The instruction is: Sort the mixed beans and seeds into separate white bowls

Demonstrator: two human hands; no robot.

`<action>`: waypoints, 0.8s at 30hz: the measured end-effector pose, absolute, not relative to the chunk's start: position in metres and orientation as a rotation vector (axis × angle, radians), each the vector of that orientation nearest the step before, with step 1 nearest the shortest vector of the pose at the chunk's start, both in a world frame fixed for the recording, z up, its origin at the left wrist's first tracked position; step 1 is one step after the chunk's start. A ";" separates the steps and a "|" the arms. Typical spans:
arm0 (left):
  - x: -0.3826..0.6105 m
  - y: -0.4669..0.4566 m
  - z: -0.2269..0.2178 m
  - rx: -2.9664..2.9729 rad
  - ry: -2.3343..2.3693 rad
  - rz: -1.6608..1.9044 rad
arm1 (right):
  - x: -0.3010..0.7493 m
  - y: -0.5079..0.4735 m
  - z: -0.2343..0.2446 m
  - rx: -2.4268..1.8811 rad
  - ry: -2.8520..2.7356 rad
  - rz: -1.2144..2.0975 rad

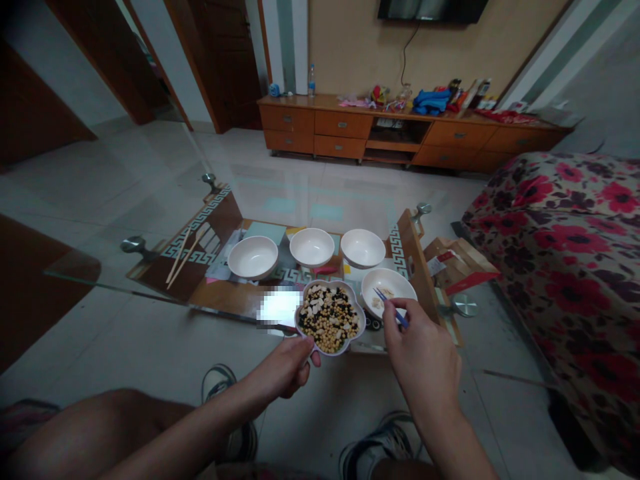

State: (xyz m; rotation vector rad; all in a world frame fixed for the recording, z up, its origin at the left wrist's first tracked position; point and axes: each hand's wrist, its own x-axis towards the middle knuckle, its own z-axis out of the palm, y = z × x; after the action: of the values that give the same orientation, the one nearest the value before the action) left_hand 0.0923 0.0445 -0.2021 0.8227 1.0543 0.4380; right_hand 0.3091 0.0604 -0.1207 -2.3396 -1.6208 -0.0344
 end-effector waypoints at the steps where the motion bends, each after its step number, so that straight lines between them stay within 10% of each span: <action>1: 0.093 0.045 -0.202 0.825 1.053 0.436 | 0.309 0.060 -0.122 -2.315 -1.633 -0.025; 24: 0.094 0.045 -0.211 0.826 1.049 0.458 | 0.308 0.059 -0.129 -2.192 -1.944 0.340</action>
State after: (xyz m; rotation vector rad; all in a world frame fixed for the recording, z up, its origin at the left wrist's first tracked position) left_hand 0.0940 0.0446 -0.2107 0.8255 1.0493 0.4576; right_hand 0.3078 0.0585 -0.1293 -2.1918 -1.9437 0.3400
